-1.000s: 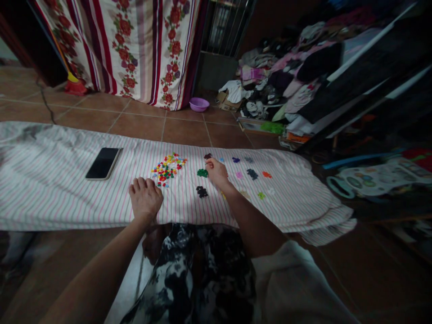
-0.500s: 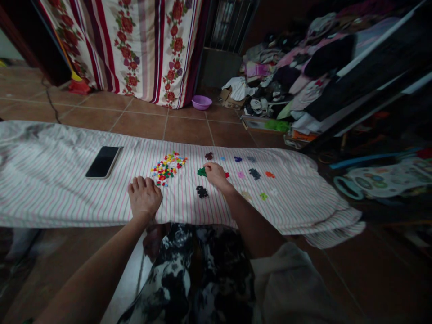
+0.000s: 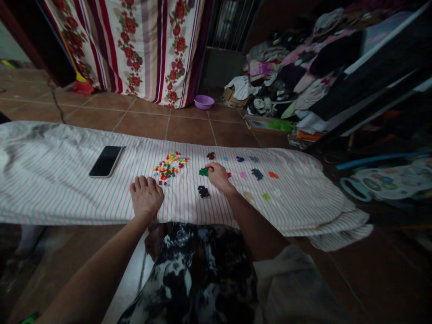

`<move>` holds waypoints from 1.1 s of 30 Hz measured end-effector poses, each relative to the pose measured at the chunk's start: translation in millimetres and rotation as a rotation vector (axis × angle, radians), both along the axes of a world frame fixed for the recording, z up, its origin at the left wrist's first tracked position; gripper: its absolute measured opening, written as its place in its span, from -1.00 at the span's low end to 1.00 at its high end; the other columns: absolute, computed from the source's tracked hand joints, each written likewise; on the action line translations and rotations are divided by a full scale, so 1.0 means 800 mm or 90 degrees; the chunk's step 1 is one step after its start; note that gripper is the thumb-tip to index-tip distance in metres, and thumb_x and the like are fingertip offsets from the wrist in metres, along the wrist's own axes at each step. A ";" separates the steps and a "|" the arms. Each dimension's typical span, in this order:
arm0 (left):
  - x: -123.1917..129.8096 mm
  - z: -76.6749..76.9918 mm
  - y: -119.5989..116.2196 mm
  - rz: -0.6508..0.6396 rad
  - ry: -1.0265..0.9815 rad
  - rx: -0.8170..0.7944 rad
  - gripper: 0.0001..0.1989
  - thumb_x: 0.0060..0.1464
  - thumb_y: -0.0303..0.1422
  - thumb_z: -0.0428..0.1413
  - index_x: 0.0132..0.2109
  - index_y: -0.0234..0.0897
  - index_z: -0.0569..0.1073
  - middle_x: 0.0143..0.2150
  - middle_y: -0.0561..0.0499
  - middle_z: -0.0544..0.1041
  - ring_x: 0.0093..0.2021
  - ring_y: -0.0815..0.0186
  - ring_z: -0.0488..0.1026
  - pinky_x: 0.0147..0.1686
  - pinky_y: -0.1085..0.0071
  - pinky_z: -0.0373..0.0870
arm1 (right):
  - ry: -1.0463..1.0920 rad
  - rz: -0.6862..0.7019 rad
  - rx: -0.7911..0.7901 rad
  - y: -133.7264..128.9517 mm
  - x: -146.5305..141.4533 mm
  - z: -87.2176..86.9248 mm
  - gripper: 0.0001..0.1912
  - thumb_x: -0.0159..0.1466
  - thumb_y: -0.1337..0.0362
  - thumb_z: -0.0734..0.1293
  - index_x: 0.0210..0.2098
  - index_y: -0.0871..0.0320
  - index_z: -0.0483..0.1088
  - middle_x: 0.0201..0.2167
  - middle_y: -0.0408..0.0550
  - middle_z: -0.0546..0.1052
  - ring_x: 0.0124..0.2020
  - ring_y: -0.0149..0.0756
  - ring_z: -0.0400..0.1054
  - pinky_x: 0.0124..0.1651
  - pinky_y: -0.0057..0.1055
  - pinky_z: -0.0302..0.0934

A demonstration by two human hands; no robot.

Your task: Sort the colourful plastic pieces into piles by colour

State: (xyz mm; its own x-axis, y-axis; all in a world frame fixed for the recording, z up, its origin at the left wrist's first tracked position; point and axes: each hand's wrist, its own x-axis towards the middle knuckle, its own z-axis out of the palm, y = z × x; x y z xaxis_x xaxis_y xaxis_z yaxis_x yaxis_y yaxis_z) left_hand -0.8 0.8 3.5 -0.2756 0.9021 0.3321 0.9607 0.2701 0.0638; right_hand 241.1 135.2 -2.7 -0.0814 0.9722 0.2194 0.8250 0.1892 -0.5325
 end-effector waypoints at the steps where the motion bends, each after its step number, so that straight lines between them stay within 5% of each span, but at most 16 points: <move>1: 0.000 0.000 0.000 0.000 0.000 -0.002 -0.65 0.14 -0.27 -0.22 -0.17 -0.35 0.39 -0.12 -0.25 0.40 0.03 0.02 0.26 0.01 0.10 0.15 | 0.007 0.006 -0.003 -0.001 0.001 0.000 -0.66 0.14 0.49 0.13 -0.30 0.15 0.51 -0.25 -0.05 0.55 -0.16 -0.30 0.40 0.01 -0.35 0.21; 14: 0.000 -0.001 -0.001 0.002 -0.014 0.008 -0.64 0.13 -0.27 -0.22 -0.15 -0.34 0.39 -0.11 -0.25 0.39 0.05 0.02 0.26 0.03 0.08 0.15 | 0.025 -0.014 0.035 -0.002 0.007 -0.005 -0.61 0.13 0.52 0.12 -0.19 0.16 0.47 -0.15 0.00 0.51 -0.08 -0.26 0.36 0.06 -0.33 0.20; 21: -0.001 -0.002 0.000 0.003 -0.019 0.005 -0.63 0.14 -0.27 -0.23 -0.15 -0.38 0.39 -0.08 -0.29 0.40 0.10 -0.01 0.24 0.08 0.07 0.11 | -0.003 -0.004 -0.003 0.001 0.000 0.018 -0.62 0.15 0.52 0.13 -0.22 0.15 0.51 -0.17 -0.02 0.55 -0.09 -0.24 0.39 0.06 -0.31 0.21; 26: -0.003 -0.005 -0.001 0.002 -0.022 0.020 -0.64 0.14 -0.28 -0.22 -0.13 -0.38 0.38 -0.06 -0.30 0.41 0.13 -0.01 0.24 0.09 0.06 0.11 | 0.023 0.066 0.038 -0.017 -0.041 0.031 -0.66 0.21 0.46 0.15 -0.17 0.15 0.49 -0.16 -0.02 0.54 -0.09 -0.26 0.39 0.05 -0.34 0.21; 33: -0.002 -0.003 -0.002 0.003 -0.044 0.027 -0.65 0.15 -0.29 -0.20 -0.11 -0.39 0.38 -0.02 -0.31 0.41 0.15 -0.03 0.23 0.11 0.04 0.10 | 0.010 0.217 0.004 -0.042 -0.116 0.022 -0.75 0.21 0.45 0.21 -0.25 0.16 0.50 -0.26 -0.05 0.50 -0.20 -0.32 0.37 -0.05 -0.41 0.21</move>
State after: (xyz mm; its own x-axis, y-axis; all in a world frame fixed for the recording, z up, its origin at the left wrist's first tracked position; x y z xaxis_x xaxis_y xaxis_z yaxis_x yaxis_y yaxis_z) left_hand -2.6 -0.7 1.3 -0.3035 0.8863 0.3499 0.9523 0.2701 0.1419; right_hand 148.1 101.6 14.7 -0.3985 0.8883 0.2284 0.7058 0.4560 -0.5422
